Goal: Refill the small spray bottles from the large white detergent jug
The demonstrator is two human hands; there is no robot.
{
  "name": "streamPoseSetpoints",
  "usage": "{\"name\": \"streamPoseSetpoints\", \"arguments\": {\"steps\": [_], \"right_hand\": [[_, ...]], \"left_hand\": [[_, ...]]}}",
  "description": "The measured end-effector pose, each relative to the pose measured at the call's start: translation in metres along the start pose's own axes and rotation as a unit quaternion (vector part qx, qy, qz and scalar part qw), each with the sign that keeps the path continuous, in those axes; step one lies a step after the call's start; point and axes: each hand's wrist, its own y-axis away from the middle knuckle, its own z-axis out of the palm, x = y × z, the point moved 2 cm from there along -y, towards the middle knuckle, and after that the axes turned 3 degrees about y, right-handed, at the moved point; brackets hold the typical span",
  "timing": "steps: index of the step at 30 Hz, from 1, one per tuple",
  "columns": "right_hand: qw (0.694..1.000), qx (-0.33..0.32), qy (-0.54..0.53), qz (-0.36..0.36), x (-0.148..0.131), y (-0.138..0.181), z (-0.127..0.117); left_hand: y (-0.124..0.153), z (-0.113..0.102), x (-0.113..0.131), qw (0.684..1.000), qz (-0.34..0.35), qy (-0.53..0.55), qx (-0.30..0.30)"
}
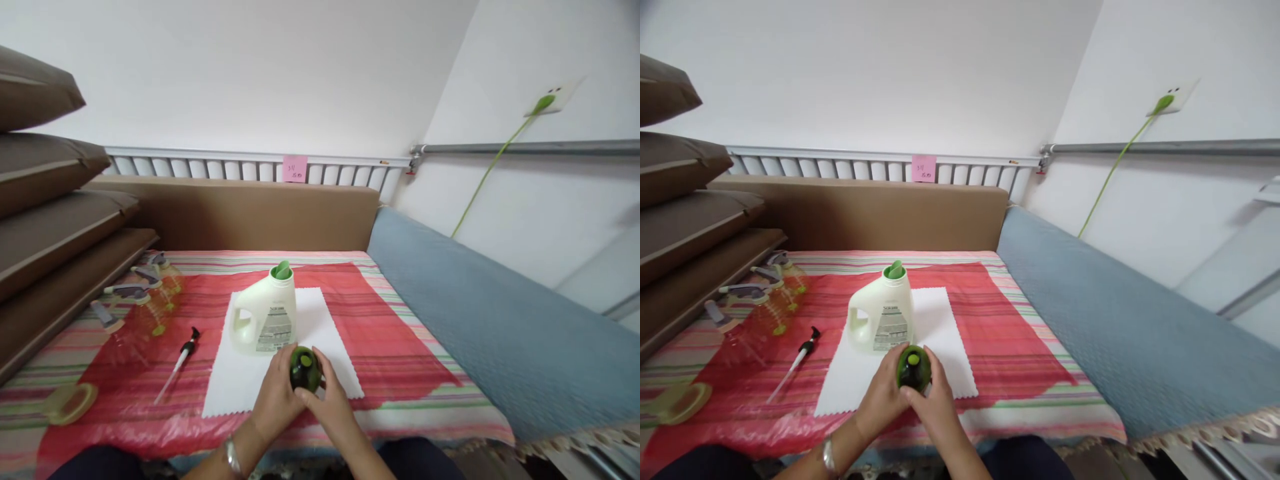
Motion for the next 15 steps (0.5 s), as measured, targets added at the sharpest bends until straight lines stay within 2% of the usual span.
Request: {"name": "streamPoseSetpoints", "arguments": {"steps": [4, 7, 11, 15], "right_hand": [[0.996, 0.048, 0.047, -0.059, -0.006, -0.028, -0.025], [0.993, 0.057, 0.049, -0.087, 0.001, -0.046, -0.034], [0.995, 0.052, 0.028, -0.076, 0.021, -0.054, -0.035], [0.996, 0.039, 0.035, -0.075, 0.033, -0.053, -0.033]], "left_hand": [[-0.029, 0.028, 0.004, 1.000, 0.021, 0.015, -0.006], [-0.043, 0.044, -0.004, 1.000, 0.010, 0.028, -0.003], [-0.045, 0.058, -0.024, 0.999, -0.018, 0.037, -0.020], [-0.039, 0.064, -0.033, 0.999, -0.021, 0.033, -0.035]]}}
